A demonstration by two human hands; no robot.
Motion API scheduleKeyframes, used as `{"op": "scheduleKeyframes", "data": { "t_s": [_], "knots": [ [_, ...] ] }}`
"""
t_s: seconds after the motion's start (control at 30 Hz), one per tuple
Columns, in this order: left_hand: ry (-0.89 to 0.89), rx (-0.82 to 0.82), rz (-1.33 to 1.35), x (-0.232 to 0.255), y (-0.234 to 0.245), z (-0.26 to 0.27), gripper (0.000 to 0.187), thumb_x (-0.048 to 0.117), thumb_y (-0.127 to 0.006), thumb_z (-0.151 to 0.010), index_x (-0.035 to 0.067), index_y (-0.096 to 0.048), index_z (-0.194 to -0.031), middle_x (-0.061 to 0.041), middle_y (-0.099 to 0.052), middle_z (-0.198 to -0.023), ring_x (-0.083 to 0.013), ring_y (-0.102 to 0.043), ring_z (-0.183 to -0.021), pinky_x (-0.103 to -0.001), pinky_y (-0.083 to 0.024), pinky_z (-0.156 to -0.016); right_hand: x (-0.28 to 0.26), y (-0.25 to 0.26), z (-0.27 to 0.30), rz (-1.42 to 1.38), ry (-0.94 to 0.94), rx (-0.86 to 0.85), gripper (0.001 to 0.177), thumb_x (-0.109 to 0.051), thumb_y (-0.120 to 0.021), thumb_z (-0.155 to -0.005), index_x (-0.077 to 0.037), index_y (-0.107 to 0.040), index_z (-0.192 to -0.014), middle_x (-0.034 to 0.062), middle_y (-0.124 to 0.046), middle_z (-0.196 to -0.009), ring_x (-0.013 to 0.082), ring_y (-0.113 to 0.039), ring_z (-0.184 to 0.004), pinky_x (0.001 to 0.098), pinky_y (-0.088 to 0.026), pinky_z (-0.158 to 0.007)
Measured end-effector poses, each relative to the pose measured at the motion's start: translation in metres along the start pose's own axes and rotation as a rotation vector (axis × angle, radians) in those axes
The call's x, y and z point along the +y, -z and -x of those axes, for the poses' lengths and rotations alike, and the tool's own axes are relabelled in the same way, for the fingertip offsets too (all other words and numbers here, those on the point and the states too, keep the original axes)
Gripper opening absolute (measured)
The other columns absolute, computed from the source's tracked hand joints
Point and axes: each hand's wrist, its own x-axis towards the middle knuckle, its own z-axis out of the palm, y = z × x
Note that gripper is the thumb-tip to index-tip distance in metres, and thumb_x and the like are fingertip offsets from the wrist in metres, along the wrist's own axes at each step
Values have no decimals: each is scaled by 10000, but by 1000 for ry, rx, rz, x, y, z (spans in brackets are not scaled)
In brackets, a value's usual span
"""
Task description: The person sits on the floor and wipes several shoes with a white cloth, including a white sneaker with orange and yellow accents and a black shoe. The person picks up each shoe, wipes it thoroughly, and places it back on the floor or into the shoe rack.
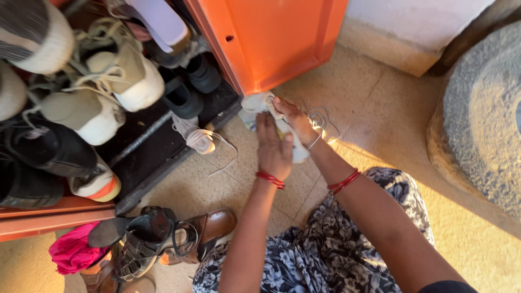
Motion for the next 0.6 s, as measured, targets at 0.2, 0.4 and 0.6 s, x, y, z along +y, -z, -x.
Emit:
{"op": "scheduleKeyframes", "data": {
  "t_s": [0.2,0.4,0.6],
  "knots": [
    [29,120,16,6,-17,-22,711,509,-385,-1077,-76,-373,-1480,-305,-365,-1555,-476,-279,-1529,-574,-196,-1297,30,11,14,-205,56,241,412,-314,-493,-1130,32,-555,-1345,115,-583,-1300,204,-564,-1221,337,-443,-1097],
    [142,221,173,11,-9,-30,653,458,-396,-1071,-70,-417,-1454,-343,-341,-1551,-485,-262,-1510,-564,-222,-1235,23,-23,63,106,-69,373,567,-429,-348,-1078,-105,-373,-1542,100,-457,-1537,236,-423,-1437,347,-337,-1152],
    [79,185,68,5,0,1,738,505,-366,-1093,-97,-276,-1511,-386,-228,-1584,-544,-222,-1509,-571,-239,-1231,64,15,14,369,-199,271,545,-443,-455,-1119,28,-659,-1303,258,-695,-1234,361,-651,-1181,399,-485,-1060]
  ]
}}
